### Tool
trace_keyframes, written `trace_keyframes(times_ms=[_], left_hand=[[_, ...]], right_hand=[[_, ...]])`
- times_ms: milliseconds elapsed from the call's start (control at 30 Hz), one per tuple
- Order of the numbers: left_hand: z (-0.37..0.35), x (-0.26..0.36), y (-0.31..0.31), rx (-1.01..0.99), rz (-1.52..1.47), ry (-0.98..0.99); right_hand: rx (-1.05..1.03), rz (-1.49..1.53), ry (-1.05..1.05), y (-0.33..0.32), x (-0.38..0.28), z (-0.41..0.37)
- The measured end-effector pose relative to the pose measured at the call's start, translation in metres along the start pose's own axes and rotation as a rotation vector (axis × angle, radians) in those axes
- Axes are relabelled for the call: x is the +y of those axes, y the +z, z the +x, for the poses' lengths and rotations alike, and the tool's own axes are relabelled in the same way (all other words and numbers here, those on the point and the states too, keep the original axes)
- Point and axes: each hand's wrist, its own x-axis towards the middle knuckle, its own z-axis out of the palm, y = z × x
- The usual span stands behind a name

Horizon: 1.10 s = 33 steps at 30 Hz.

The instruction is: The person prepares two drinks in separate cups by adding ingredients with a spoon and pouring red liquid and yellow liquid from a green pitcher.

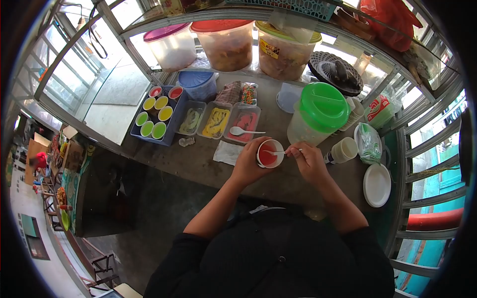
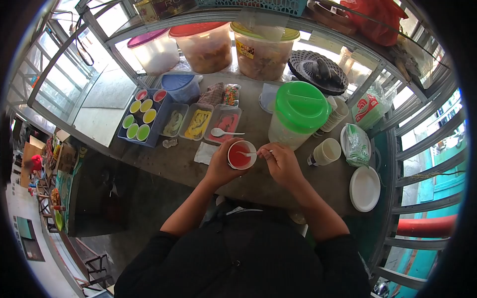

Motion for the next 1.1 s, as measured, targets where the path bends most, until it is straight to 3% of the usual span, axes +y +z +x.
trace_keyframes(times_ms=[100,300,600,700,800,900,1000,1100], left_hand=[[-0.006,0.008,0.007,0.031,0.034,-0.018],[-0.014,0.006,0.009,0.018,-0.098,-0.148],[-0.018,0.011,0.001,-0.003,-0.161,-0.120],[-0.021,0.013,-0.001,-0.024,-0.159,-0.116],[-0.025,0.020,-0.002,-0.080,-0.151,-0.134],[-0.029,0.024,-0.001,-0.101,-0.116,-0.134],[-0.029,0.027,0.000,-0.088,-0.085,-0.135],[-0.028,0.027,0.001,0.004,-0.060,-0.102]], right_hand=[[0.110,0.163,0.275,0.015,0.020,-0.021],[0.228,0.438,0.346,0.013,0.036,-0.029],[0.137,0.252,0.042,-0.012,0.007,-0.019],[0.018,-0.056,-0.339,-0.017,-0.003,-0.006],[-0.164,-0.179,-0.469,-0.011,-0.005,0.001],[-0.297,-0.232,-0.420,-0.012,-0.023,0.004],[-0.292,-0.231,-0.346,-0.011,-0.023,0.007],[-0.279,-0.066,-0.012,-0.011,-0.014,0.006]])
